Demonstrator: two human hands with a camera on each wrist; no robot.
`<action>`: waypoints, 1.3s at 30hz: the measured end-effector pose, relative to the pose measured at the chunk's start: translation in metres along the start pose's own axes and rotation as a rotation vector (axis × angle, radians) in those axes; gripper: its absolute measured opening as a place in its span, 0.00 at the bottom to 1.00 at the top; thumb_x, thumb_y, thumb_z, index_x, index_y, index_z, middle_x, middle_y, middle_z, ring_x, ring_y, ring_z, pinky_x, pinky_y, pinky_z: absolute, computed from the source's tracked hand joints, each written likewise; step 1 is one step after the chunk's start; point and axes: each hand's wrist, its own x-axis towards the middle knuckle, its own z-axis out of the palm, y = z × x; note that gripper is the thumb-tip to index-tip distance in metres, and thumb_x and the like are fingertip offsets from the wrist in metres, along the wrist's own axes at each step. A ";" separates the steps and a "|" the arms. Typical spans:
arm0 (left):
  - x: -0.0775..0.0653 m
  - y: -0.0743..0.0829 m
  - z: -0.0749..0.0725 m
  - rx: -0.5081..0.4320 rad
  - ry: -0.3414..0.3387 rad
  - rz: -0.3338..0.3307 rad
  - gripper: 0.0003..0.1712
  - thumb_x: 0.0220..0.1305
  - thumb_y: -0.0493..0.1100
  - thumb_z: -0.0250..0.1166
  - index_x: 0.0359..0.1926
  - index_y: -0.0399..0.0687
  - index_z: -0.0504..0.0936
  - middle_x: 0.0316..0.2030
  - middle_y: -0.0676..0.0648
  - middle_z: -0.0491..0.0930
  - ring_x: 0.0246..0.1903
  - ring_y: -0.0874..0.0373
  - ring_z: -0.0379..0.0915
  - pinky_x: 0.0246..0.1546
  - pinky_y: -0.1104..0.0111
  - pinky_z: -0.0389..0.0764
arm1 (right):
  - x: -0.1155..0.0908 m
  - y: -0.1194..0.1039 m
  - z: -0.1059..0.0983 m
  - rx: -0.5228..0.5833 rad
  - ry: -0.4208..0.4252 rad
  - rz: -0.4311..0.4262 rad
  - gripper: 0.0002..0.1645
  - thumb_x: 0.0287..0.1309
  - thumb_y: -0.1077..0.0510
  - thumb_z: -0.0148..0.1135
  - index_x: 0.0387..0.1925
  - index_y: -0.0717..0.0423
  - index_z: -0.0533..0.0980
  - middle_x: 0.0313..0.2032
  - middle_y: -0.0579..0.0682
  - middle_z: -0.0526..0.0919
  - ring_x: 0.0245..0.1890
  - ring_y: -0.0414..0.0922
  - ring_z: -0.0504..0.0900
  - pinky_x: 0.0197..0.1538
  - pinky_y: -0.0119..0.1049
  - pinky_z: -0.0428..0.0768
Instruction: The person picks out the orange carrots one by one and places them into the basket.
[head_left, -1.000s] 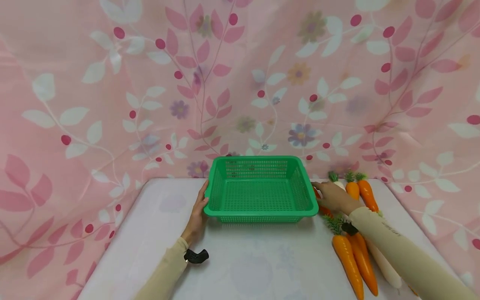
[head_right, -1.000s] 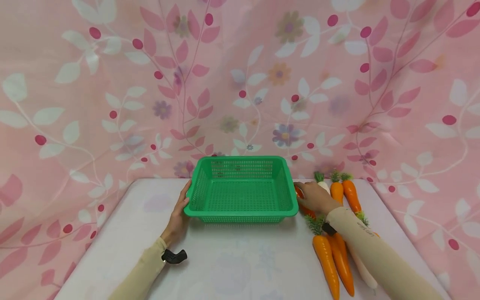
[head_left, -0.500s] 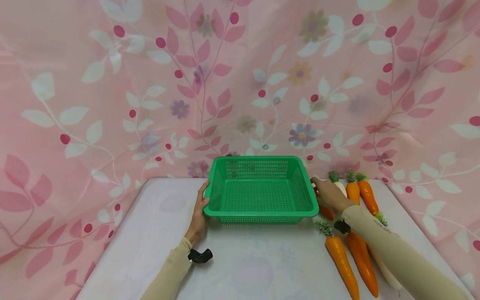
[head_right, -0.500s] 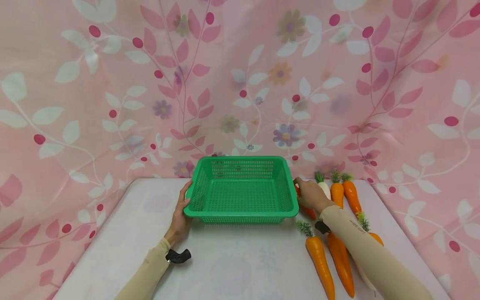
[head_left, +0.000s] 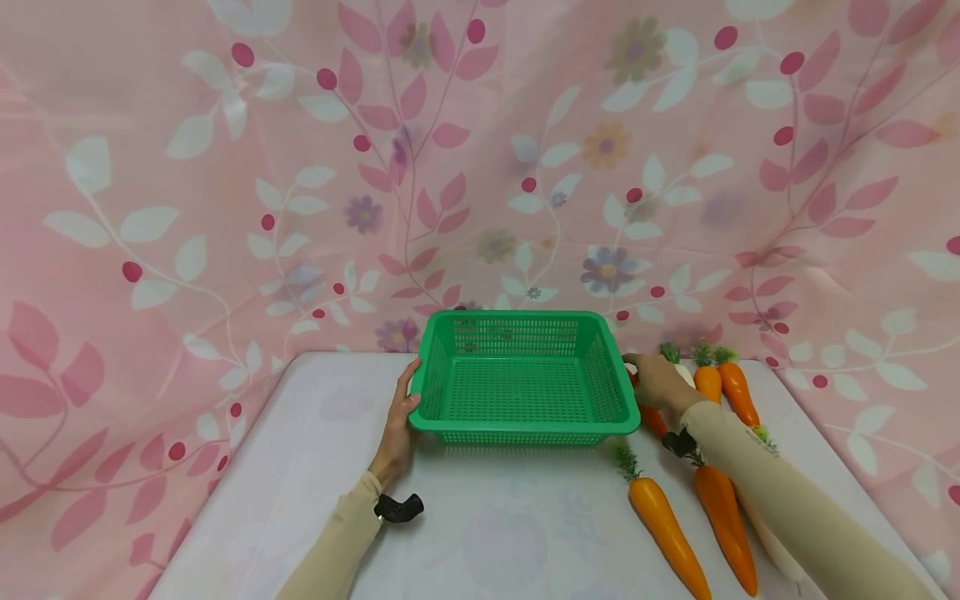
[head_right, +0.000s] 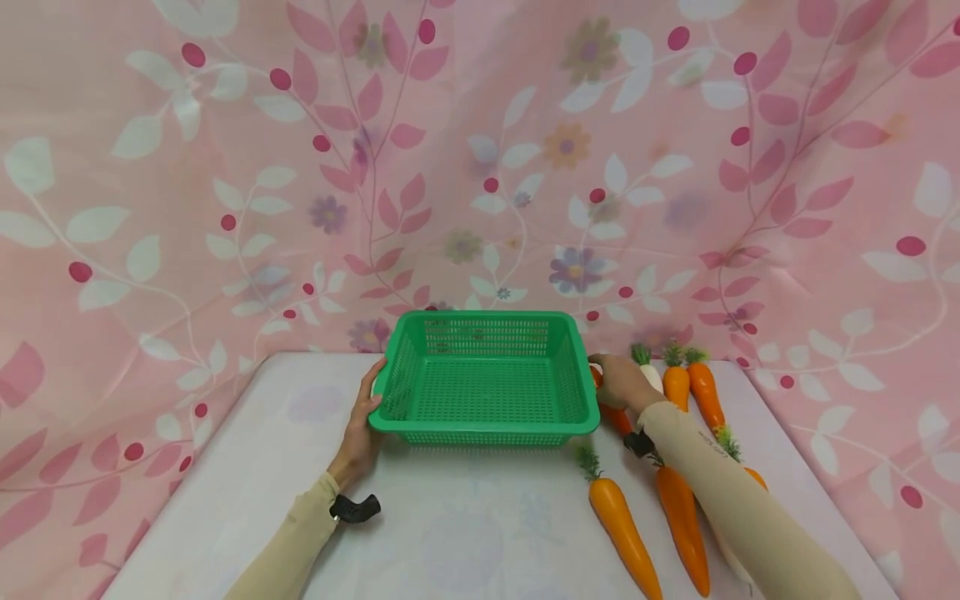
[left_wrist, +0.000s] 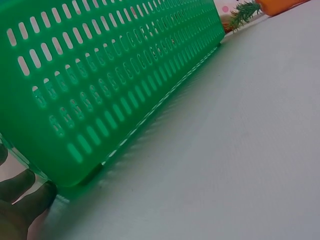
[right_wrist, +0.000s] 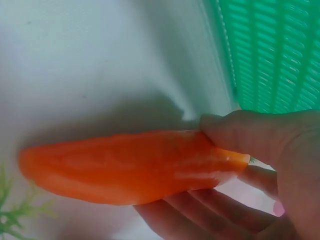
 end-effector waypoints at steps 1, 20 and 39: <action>0.000 0.000 0.000 0.005 -0.001 0.002 0.37 0.80 0.47 0.40 0.86 0.70 0.49 0.81 0.47 0.53 0.66 0.36 0.64 0.60 0.57 0.74 | 0.001 0.001 -0.001 0.026 -0.004 0.015 0.38 0.58 0.66 0.66 0.71 0.67 0.72 0.38 0.65 0.87 0.30 0.54 0.84 0.31 0.46 0.82; -0.001 -0.002 -0.001 0.017 0.004 -0.002 0.37 0.80 0.49 0.40 0.85 0.72 0.49 0.82 0.52 0.52 0.69 0.39 0.61 0.64 0.59 0.70 | -0.012 0.009 -0.019 0.500 -0.111 0.125 0.40 0.67 0.61 0.67 0.74 0.75 0.65 0.47 0.68 0.89 0.40 0.57 0.91 0.42 0.52 0.89; 0.002 -0.006 -0.003 0.079 0.014 0.019 0.36 0.80 0.52 0.40 0.85 0.73 0.50 0.83 0.55 0.48 0.73 0.47 0.56 0.71 0.50 0.56 | -0.018 0.024 -0.037 0.784 -0.139 0.194 0.48 0.76 0.57 0.61 0.81 0.74 0.47 0.57 0.61 0.86 0.43 0.45 0.90 0.54 0.51 0.87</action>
